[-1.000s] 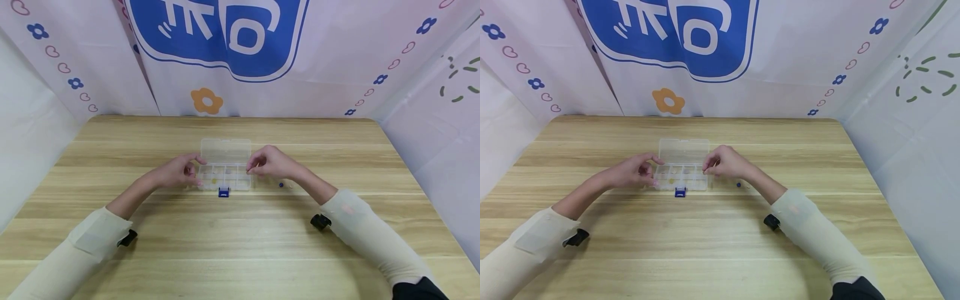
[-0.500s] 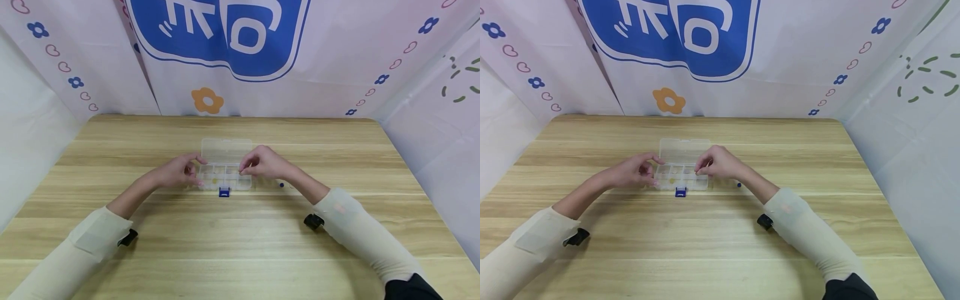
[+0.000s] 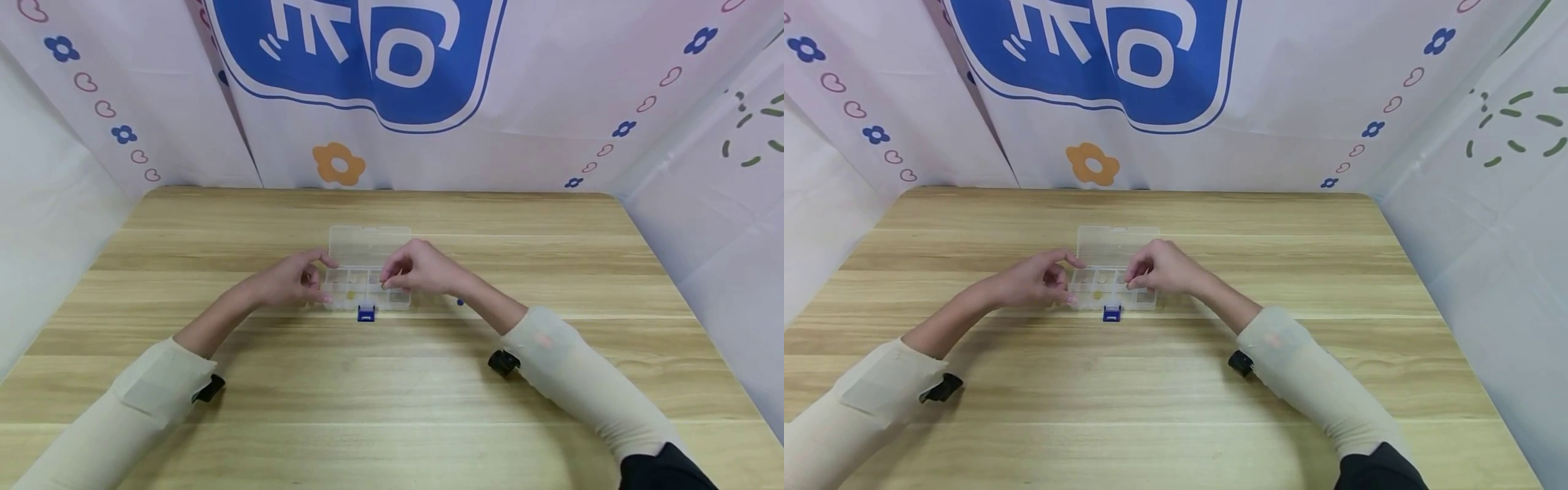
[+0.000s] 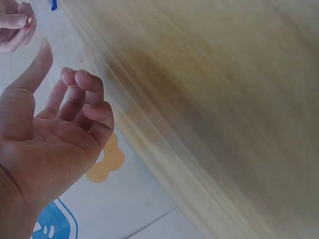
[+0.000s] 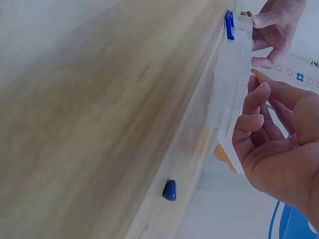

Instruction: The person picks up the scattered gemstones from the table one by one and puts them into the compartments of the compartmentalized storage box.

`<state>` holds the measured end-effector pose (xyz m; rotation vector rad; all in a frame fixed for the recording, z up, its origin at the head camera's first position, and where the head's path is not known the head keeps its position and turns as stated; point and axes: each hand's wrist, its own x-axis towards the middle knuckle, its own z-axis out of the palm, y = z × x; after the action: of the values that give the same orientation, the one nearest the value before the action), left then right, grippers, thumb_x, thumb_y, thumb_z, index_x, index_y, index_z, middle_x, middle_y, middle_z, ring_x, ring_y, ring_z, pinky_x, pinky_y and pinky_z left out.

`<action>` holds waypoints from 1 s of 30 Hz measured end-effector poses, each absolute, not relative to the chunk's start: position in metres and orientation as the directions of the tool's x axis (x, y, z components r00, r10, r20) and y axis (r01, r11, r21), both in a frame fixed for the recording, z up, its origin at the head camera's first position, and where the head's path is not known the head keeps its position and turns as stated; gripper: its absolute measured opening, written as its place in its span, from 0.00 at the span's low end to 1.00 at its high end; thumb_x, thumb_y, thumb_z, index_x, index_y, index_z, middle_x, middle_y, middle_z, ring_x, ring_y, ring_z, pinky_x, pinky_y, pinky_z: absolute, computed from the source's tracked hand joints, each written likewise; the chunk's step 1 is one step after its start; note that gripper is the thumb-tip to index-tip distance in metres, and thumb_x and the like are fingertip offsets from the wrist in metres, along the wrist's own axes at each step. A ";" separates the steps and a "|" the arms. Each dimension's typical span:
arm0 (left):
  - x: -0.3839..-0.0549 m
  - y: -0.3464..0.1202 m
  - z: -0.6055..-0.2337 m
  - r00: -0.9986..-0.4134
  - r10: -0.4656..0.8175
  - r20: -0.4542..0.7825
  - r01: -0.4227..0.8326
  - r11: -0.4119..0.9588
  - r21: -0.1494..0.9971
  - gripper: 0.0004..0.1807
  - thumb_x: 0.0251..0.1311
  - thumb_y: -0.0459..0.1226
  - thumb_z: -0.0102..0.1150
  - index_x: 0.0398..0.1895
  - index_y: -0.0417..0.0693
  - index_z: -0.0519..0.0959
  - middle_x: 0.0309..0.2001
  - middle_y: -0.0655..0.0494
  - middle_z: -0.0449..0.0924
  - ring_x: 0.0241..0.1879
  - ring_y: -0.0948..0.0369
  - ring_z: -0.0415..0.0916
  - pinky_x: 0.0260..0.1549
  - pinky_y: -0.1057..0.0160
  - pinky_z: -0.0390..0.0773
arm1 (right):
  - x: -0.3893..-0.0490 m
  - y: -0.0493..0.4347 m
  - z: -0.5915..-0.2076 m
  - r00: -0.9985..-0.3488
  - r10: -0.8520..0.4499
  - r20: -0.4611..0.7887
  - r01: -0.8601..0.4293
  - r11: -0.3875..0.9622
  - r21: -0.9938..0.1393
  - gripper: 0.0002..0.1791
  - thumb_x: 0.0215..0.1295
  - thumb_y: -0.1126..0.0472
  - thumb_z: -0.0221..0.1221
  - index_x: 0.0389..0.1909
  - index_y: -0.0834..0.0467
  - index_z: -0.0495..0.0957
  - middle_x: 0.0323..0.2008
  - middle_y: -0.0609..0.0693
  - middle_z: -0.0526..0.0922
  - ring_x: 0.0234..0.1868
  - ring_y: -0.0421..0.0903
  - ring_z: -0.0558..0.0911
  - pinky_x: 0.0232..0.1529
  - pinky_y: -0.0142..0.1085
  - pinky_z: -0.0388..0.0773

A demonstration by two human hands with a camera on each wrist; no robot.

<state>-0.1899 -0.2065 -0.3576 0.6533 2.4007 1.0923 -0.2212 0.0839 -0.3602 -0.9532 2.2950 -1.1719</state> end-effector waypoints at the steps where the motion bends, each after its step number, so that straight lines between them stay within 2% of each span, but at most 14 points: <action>1: -0.190 -0.207 -0.358 -0.800 0.572 -0.179 0.240 0.580 0.779 0.30 0.63 0.30 0.70 0.64 0.29 0.68 0.25 0.54 0.74 0.25 0.62 0.68 0.27 0.67 0.70 | -0.221 0.083 -0.360 -0.694 -0.719 -0.037 -0.392 0.421 -0.818 0.03 0.67 0.71 0.67 0.35 0.63 0.88 0.31 0.54 0.88 0.27 0.41 0.79 0.29 0.30 0.76; 12: -0.190 -0.206 -0.358 -0.803 0.566 -0.185 0.231 0.583 0.779 0.31 0.63 0.30 0.70 0.65 0.29 0.68 0.25 0.54 0.74 0.25 0.61 0.69 0.27 0.67 0.70 | -0.220 0.079 -0.359 -0.687 -0.725 -0.035 -0.400 0.418 -0.816 0.02 0.67 0.71 0.67 0.35 0.64 0.88 0.33 0.54 0.88 0.27 0.42 0.80 0.29 0.30 0.76; 18: -0.190 -0.206 -0.358 -0.801 0.571 -0.178 0.243 0.582 0.776 0.31 0.63 0.30 0.70 0.65 0.29 0.68 0.25 0.53 0.75 0.25 0.61 0.69 0.27 0.67 0.71 | -0.220 0.077 -0.360 -0.691 -0.721 -0.045 -0.391 0.426 -0.816 0.03 0.67 0.71 0.66 0.38 0.66 0.88 0.37 0.53 0.89 0.34 0.45 0.84 0.33 0.32 0.81; 21: -0.191 -0.206 -0.358 -0.800 0.574 -0.175 0.250 0.584 0.772 0.31 0.62 0.30 0.71 0.64 0.28 0.68 0.25 0.54 0.75 0.25 0.61 0.69 0.27 0.67 0.71 | -0.219 0.080 -0.358 -0.694 -0.719 -0.044 -0.394 0.431 -0.812 0.03 0.68 0.71 0.66 0.39 0.66 0.88 0.36 0.52 0.88 0.35 0.46 0.84 0.34 0.34 0.82; 27: -0.191 -0.205 -0.359 -0.802 0.570 -0.179 0.247 0.590 0.769 0.31 0.62 0.29 0.71 0.65 0.28 0.68 0.25 0.54 0.75 0.25 0.61 0.70 0.28 0.67 0.72 | -0.218 0.089 -0.355 -0.706 -0.708 -0.024 -0.426 0.452 -0.784 0.03 0.67 0.68 0.68 0.38 0.64 0.87 0.34 0.49 0.87 0.39 0.44 0.83 0.44 0.35 0.82; 30: -0.190 -0.206 -0.358 -0.796 0.580 -0.174 0.248 0.575 0.779 0.31 0.63 0.30 0.70 0.65 0.27 0.67 0.24 0.54 0.74 0.24 0.61 0.68 0.26 0.66 0.71 | -0.217 0.096 -0.354 -0.710 -0.704 -0.020 -0.424 0.451 -0.785 0.03 0.66 0.68 0.68 0.38 0.63 0.87 0.35 0.49 0.87 0.39 0.44 0.82 0.44 0.36 0.82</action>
<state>-0.1900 -0.2055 -0.3580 0.6675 2.3963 1.0933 -0.2171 0.0964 -0.3541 -0.9585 2.3627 -1.1347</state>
